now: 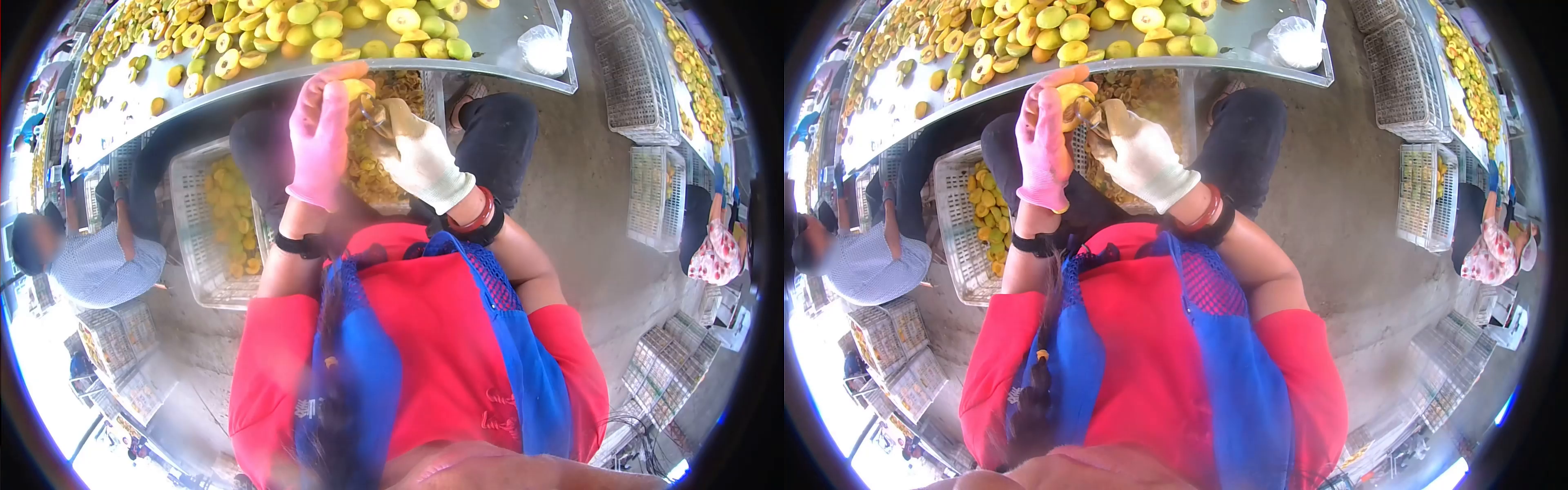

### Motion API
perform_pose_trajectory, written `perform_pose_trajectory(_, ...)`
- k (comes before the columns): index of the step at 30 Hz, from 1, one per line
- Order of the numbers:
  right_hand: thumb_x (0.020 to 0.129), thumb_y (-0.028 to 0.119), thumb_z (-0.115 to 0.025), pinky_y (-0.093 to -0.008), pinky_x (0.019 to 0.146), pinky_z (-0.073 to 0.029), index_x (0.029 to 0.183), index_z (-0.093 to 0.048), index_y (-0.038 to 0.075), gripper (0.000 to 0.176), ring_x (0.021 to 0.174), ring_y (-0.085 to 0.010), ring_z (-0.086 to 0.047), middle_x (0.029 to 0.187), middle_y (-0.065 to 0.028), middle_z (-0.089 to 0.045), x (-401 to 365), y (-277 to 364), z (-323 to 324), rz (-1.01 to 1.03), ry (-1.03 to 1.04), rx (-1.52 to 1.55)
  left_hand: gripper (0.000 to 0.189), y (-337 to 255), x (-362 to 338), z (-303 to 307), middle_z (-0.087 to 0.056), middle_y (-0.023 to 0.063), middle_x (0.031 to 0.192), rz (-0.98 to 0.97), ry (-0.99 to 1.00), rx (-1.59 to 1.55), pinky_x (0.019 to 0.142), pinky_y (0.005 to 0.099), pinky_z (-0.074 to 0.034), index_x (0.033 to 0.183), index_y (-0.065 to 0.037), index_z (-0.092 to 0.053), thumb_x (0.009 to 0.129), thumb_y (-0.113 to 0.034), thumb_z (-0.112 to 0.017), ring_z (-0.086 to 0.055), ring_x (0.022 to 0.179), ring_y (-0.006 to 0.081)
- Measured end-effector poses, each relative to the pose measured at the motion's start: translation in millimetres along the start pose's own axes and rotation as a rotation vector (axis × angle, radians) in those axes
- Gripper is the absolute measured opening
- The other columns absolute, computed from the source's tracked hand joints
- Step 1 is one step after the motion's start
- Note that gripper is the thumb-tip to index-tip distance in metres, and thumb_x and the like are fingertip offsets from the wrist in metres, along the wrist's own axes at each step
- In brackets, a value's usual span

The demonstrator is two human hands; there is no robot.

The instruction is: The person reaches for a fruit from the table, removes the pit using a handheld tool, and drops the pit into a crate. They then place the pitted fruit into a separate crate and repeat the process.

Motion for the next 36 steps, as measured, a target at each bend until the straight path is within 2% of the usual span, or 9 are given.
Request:
perform_pose_trajectory(1,0.086,0.014,-0.067,-0.0484,0.062,-0.05,0.107,-0.049,0.004,0.029,0.074,-0.0429,-0.065,0.079,-0.0214,-0.065,0,0,-2,-0.006,0.003,0.003,0.031,-2,0,-3,-0.067,0.0102,0.116,-0.019,0.015,0.004,0.093,0.0302,-0.049,0.121,0.001,-0.059,0.105,-0.023,-0.048,-0.065,0.099,0.0155)
perform_pose_trajectory(8,0.086,0.011,-0.066,-0.0498,0.062,-0.051,0.106,-0.048,0.002,0.029,0.074,-0.0454,-0.064,0.076,-0.0239,-0.064,-3,-1,-4,-0.089,0.002,0.103,0.052,1,-6,-11,-0.067,0.0128,0.112,-0.175,-0.013,0.235,0.092,0.0327,-0.05,0.121,0.002,-0.056,0.108,-0.043,-0.033,-0.064,0.098,0.0195)
perform_pose_trajectory(16,0.082,0.009,-0.065,-0.0511,0.066,-0.051,0.105,-0.047,-0.001,0.031,0.08,-0.0484,-0.063,0.08,-0.0283,-0.063,-2,-7,-7,-0.135,0.078,0.229,0.056,4,-11,-11,-0.067,0.0121,0.105,-0.233,-0.115,0.387,0.09,0.0315,-0.049,0.12,0.002,-0.057,0.107,-0.046,-0.033,-0.063,0.094,0.0178)
perform_pose_trajectory(20,0.083,0.01,-0.066,-0.0509,0.069,-0.051,0.106,-0.049,-0.003,0.032,0.084,-0.0489,-0.063,0.084,-0.0291,-0.064,-3,-7,-9,-0.153,0.09,0.33,0.056,9,-10,-7,-0.068,0.0118,0.104,-0.213,-0.119,0.351,0.089,0.0307,-0.049,0.118,0.002,-0.058,0.107,-0.047,-0.033,-0.063,0.093,0.0176)
perform_pose_trajectory(23,0.084,0.009,-0.066,-0.0494,0.07,-0.052,0.106,-0.05,-0.002,0.03,0.086,-0.0484,-0.064,0.086,-0.0284,-0.064,-6,-13,-11,-0.185,0.114,0.161,0.059,15,-6,-6,-0.068,0.012,0.104,-0.113,-0.113,0.276,0.089,0.0309,-0.049,0.117,0.002,-0.058,0.106,-0.05,-0.034,-0.064,0.093,0.0181)
perform_pose_trajectory(28,0.085,0.008,-0.066,-0.0487,0.067,-0.051,0.103,-0.05,-0.001,0.027,0.084,-0.048,-0.064,0.084,-0.027,-0.064,-7,-3,-5,-0.168,-0.018,0.339,0.068,8,-8,-16,-0.068,0.0144,0.105,-0.016,-0.128,0.015,0.089,0.034,-0.051,0.116,0.002,-0.057,0.102,-0.061,-0.037,-0.065,0.094,0.0215)
perform_pose_trajectory(32,0.087,0.009,-0.066,-0.0469,0.066,-0.052,0.103,-0.049,-0.001,0.026,0.081,-0.0461,-0.065,0.084,-0.0251,-0.065,-3,0,-4,-0.11,-0.003,0.307,0.042,-1,-9,-19,-0.065,0.0137,0.112,-0.227,-0.085,-0.005,0.091,0.0323,-0.048,0.113,0.002,-0.057,0.106,-0.034,-0.036,-0.062,0.096,0.0205)
perform_pose_trajectory(35,0.087,0.009,-0.066,-0.0447,0.068,-0.052,0.104,-0.05,-0.001,0.026,0.08,-0.0448,-0.066,0.086,-0.0238,-0.066,-1,-4,-5,-0.114,0.021,0.261,0.064,-4,-11,-19,-0.065,0.0162,0.114,-0.254,-0.089,0.181,0.092,0.0351,-0.05,0.121,0.003,-0.052,0.103,-0.057,-0.038,-0.064,0.099,0.0231)
perform_pose_trajectory(36,0.087,0.009,-0.065,-0.0446,0.069,-0.052,0.105,-0.05,-0.002,0.026,0.081,-0.0451,-0.066,0.088,-0.0242,-0.066,0,-4,-5,-0.131,0.046,0.291,0.061,-5,-10,-19,-0.064,0.0161,0.115,-0.357,-0.045,0.256,0.092,0.0345,-0.05,0.122,0.003,-0.051,0.104,-0.054,-0.037,-0.063,0.099,0.0224)
Point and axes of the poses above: each hand's wrist, its own x-axis towards the middle knuckle, its own z-axis out of the back of the hand, y = z × x, the point moved 7 cm from there along x, towards the middle knuckle
